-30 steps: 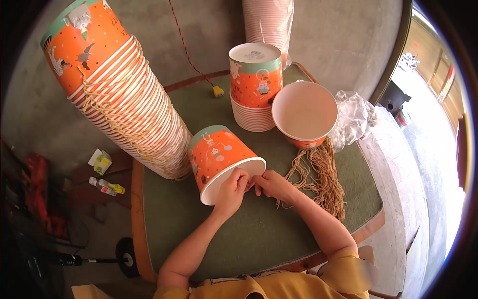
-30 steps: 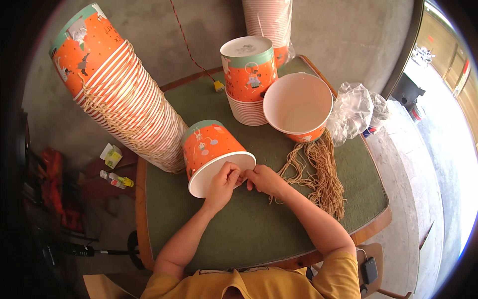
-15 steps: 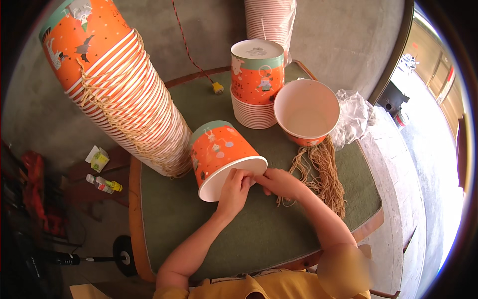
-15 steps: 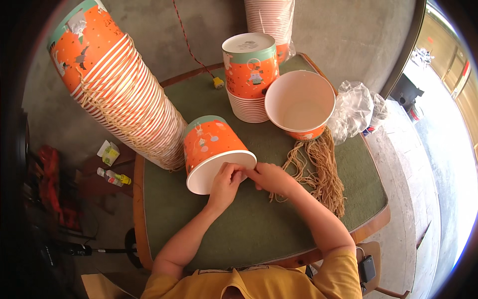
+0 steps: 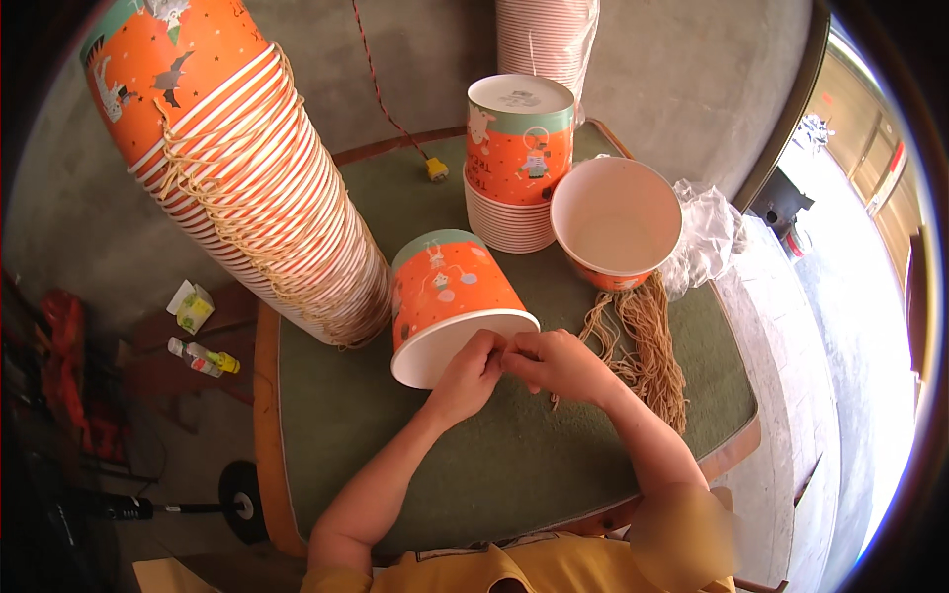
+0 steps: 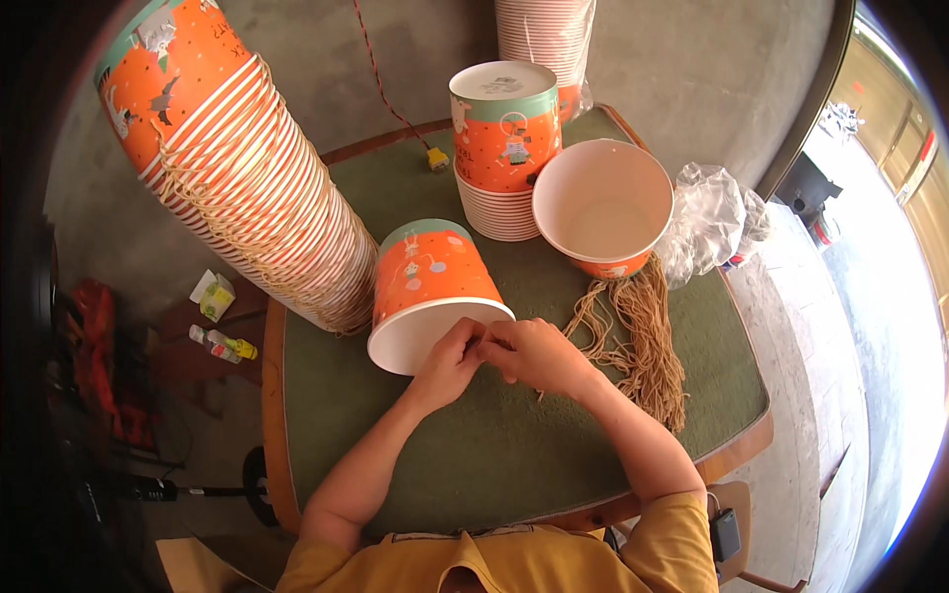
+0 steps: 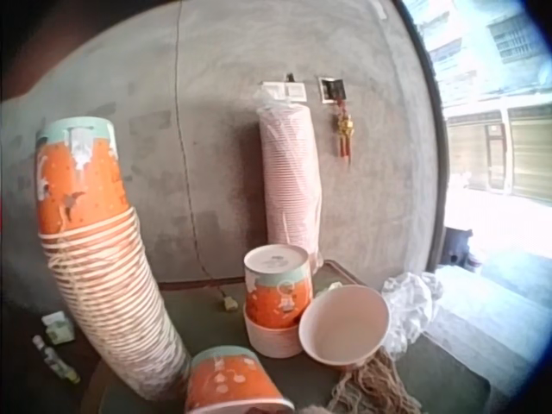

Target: The person ties twine around the rim of orange paper cups. They take a cup from a stack, thread the twine through pre-punched holes on opposite sides of the rim, and tie a knot to secure it. The person repeats this process for multiple cups, stacking the finished ones on the table.

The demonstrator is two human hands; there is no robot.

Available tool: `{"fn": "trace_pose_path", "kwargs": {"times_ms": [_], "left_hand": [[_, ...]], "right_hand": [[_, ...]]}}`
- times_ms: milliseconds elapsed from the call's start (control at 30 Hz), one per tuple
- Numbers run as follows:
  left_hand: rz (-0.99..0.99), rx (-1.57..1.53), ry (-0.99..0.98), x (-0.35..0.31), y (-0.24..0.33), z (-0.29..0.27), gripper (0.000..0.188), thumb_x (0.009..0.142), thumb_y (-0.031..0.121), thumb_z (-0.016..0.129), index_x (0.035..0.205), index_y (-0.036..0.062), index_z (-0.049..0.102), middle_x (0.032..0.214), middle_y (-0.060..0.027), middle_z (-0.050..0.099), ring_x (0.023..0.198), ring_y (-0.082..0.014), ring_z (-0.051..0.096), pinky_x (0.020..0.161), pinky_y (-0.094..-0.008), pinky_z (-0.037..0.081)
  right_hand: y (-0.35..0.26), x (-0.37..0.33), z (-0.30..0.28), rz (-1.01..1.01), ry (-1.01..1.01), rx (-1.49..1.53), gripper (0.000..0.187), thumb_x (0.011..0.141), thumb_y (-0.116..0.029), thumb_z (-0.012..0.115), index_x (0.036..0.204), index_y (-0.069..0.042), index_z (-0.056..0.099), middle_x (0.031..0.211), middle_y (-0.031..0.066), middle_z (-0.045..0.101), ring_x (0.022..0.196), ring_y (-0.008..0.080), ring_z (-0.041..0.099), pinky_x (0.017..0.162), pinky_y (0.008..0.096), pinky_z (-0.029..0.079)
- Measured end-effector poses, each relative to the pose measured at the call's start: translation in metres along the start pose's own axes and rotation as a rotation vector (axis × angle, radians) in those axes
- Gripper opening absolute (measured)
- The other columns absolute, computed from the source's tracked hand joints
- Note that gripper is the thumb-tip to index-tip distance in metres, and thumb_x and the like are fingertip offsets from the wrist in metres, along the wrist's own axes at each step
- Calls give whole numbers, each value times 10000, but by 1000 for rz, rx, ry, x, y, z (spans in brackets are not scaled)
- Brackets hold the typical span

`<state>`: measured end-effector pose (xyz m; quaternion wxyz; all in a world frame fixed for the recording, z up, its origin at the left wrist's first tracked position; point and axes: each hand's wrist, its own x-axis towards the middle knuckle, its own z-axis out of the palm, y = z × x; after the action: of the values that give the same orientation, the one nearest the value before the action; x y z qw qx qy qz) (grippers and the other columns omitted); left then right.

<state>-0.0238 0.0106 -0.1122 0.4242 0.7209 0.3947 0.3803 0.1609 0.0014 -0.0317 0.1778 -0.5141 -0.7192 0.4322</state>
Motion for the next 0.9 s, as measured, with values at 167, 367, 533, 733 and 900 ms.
{"fn": "trace_pose_path", "kwargs": {"times_ms": [167, 367, 533, 733, 900], "left_hand": [[-19, 120, -96, 0, 12, -10, 112, 966, 94, 568, 1024, 2, 539, 971, -164, 617, 918, -348, 630, 799, -413, 495], [21, 257, -178, -2, 9, -6, 126, 947, 106, 586, 1041, 26, 563, 1015, -154, 569, 932, -350, 608, 817, -431, 488], [-29, 44, -125, 3, 4, -5, 113, 939, 94, 610, 1015, 12, 596, 955, -126, 626, 884, -273, 633, 795, -385, 501], [-164, -10, -113, 4, 6, -9, 77, 954, 63, 597, 985, -6, 606, 932, -104, 668, 862, -191, 638, 785, -327, 502], [-213, -92, -153, 5, 10, -11, 95, 986, 99, 584, 1032, 25, 621, 960, -16, 659, 882, -98, 589, 800, -270, 486]], "right_hand": [[4, 3, 5, 17, 55, 187, 262, 949, -268, 554, 906, -36, 668, 654, 38, 619, 603, 127, 604, 602, 307, 490], [14, 10, 8, 15, 122, 204, 272, 962, -259, 531, 924, -29, 671, 648, 27, 616, 586, 122, 591, 596, 303, 492], [3, 3, 8, 40, 110, 225, 249, 981, -267, 533, 1016, -55, 657, 675, 39, 653, 570, 133, 607, 582, 305, 506], [32, -14, 27, -187, 362, -102, 190, 924, -202, 639, 1066, -76, 627, 721, 85, 685, 625, 227, 682, 586, 342, 539], [44, -13, 47, -283, 508, -323, 165, 862, -145, 694, 997, -86, 619, 729, 84, 683, 631, 242, 682, 568, 347, 542]]}}
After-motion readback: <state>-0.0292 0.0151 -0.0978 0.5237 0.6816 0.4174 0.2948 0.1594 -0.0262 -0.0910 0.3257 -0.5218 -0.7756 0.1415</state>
